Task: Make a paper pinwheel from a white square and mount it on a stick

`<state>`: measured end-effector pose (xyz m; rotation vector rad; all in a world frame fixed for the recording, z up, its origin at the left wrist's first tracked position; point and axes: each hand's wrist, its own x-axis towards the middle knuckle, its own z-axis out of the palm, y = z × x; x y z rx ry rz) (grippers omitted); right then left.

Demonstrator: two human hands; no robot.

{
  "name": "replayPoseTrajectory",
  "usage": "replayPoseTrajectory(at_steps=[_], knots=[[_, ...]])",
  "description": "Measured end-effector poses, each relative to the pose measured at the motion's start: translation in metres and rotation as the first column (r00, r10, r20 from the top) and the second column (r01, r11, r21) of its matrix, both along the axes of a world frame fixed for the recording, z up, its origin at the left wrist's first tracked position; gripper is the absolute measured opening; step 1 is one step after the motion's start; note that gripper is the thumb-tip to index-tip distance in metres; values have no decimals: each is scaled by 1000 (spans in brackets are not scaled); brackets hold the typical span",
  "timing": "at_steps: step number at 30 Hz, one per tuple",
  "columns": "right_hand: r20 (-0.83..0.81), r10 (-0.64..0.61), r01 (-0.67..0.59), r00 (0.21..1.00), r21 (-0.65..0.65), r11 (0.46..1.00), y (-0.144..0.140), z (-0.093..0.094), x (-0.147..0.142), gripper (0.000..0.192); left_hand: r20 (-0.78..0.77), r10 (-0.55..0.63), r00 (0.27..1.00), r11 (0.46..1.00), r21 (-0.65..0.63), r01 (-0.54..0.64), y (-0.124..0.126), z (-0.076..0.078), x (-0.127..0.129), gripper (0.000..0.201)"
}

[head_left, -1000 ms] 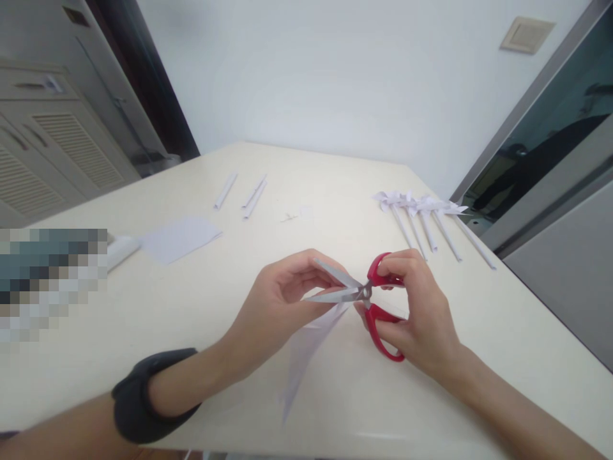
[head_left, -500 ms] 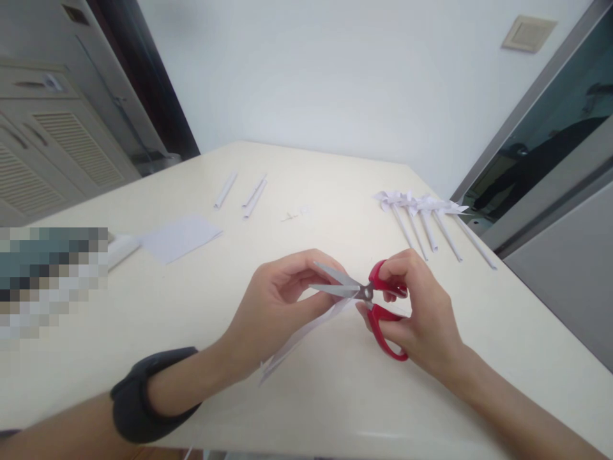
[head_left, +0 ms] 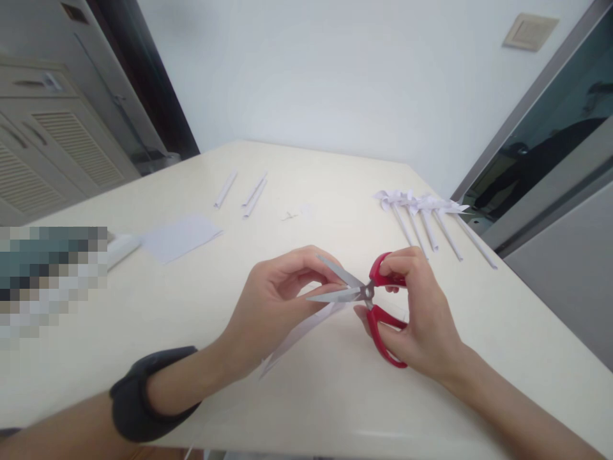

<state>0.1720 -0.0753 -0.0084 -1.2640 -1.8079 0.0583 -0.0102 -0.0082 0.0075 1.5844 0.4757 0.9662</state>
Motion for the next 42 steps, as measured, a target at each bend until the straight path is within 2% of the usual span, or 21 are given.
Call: replayPoseTrajectory(at_steps=[7,15,20,25,36,42], knots=[[-2,-28,28,1000,-14,1000,-1,0,-1,44,-18,26,1000,999,-18,-26,1,-2,0,9],[-65,-78,72,995,-100,992,-3,4,-3,40,-42,79,996,996,46,-77,2,0,1,5],[-83,-28,22,996,-73,997,-2,4,-4,36,-35,82,996,996,38,-81,1,-1,0,5],[-63,20,-24,998,-64,998,-2,2,-4,41,-11,57,998,998,-8,-57,0,-1,0,6],[-50,-18,15,999,-58,998,-1,0,-3,42,13,37,999,998,-54,-36,1,-2,1,10],[-32,-53,51,998,-66,996,-3,0,-4,51,-7,53,999,997,-59,-53,1,-3,1,9]])
